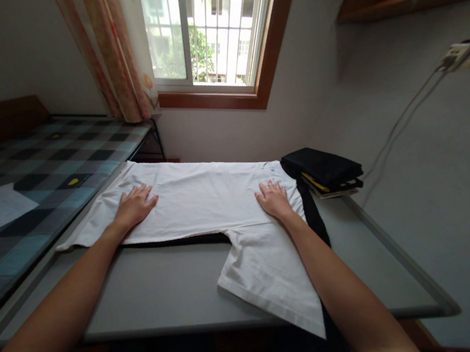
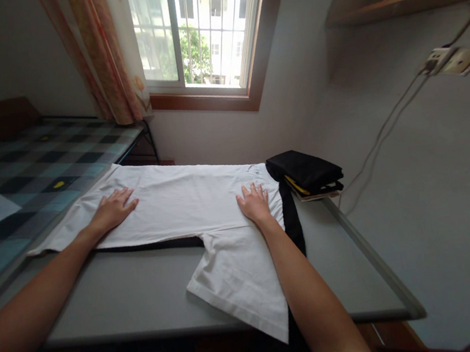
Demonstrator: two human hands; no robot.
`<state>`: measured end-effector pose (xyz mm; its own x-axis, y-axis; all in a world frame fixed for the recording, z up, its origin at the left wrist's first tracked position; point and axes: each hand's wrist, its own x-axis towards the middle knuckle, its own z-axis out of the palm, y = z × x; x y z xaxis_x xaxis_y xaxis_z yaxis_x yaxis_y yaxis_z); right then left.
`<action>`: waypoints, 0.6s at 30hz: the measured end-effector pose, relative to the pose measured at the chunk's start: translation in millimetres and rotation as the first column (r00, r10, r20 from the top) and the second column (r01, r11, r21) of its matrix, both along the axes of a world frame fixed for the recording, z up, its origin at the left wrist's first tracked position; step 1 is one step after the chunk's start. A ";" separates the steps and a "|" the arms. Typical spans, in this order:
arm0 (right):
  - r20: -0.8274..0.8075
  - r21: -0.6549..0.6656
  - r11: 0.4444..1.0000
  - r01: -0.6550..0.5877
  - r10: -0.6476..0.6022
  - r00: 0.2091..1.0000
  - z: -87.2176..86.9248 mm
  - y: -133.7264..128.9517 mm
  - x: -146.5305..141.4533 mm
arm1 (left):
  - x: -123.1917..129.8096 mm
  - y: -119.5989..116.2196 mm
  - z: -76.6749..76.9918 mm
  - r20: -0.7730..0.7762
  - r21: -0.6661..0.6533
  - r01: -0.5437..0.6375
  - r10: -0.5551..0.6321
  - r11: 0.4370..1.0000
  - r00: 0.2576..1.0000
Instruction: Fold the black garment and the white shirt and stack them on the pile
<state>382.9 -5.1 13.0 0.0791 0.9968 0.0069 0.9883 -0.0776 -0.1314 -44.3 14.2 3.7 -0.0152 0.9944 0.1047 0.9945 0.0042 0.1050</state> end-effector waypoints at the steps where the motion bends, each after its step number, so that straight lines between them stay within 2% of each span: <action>1: 0.002 0.000 1.000 0.000 0.000 1.000 -0.1 0.1 0.0 | 0.1 -0.2 0.2 -0.005 -0.002 -0.002 0.001 1.000 1.000; 18: 0.044 -0.013 1.000 0.004 -0.003 0.999 1.1 0.1 -0.7 | 0.8 -0.8 1.0 0.002 -0.018 -0.004 0.004 1.000 1.000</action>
